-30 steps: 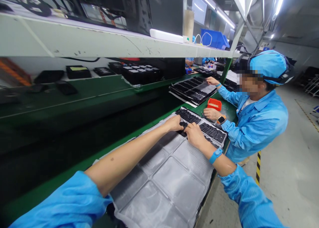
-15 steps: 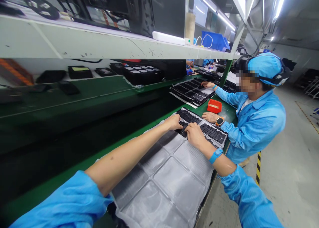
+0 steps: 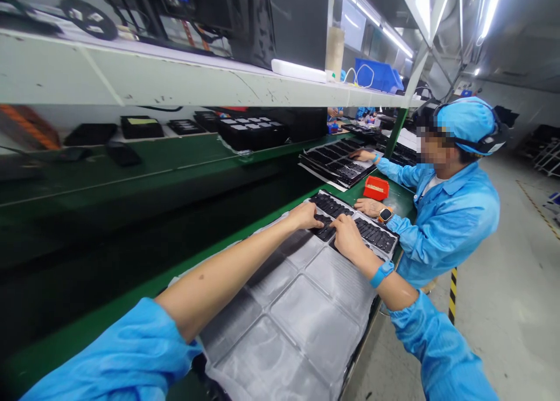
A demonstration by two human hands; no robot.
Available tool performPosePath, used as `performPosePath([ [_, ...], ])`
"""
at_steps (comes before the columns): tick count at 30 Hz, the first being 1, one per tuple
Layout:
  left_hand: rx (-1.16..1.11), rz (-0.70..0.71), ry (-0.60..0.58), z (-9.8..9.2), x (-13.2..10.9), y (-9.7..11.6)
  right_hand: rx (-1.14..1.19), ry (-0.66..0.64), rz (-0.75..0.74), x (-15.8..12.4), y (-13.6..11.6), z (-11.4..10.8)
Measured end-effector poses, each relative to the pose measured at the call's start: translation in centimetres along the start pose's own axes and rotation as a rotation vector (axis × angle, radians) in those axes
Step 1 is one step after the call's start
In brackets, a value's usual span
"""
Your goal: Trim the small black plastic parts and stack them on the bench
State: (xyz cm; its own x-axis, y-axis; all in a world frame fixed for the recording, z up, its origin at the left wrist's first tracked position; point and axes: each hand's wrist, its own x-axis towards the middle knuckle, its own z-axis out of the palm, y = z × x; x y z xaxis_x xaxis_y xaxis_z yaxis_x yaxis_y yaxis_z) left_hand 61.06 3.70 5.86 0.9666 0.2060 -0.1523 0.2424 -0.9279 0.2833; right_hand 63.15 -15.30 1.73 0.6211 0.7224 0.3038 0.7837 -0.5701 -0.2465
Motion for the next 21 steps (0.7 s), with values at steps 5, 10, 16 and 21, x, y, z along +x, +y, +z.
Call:
performPosePath([
  [5,0.013,0.002,-0.003,-0.1,-0.1,0.1,-0.019,-0.046,-0.035,0.8,-0.2,0.4],
  [10,0.026,0.01,-0.017,-0.2,0.0,0.1,-0.034,-0.08,-0.048,1.5,-0.2,0.8],
  [16,0.039,0.026,-0.046,-0.2,0.3,-0.1,-0.041,-0.105,-0.078,1.7,-0.3,0.6],
  [21,0.035,0.026,-0.056,-0.5,0.5,-0.3,-0.031,-0.095,-0.083,1.9,-0.1,0.7],
])
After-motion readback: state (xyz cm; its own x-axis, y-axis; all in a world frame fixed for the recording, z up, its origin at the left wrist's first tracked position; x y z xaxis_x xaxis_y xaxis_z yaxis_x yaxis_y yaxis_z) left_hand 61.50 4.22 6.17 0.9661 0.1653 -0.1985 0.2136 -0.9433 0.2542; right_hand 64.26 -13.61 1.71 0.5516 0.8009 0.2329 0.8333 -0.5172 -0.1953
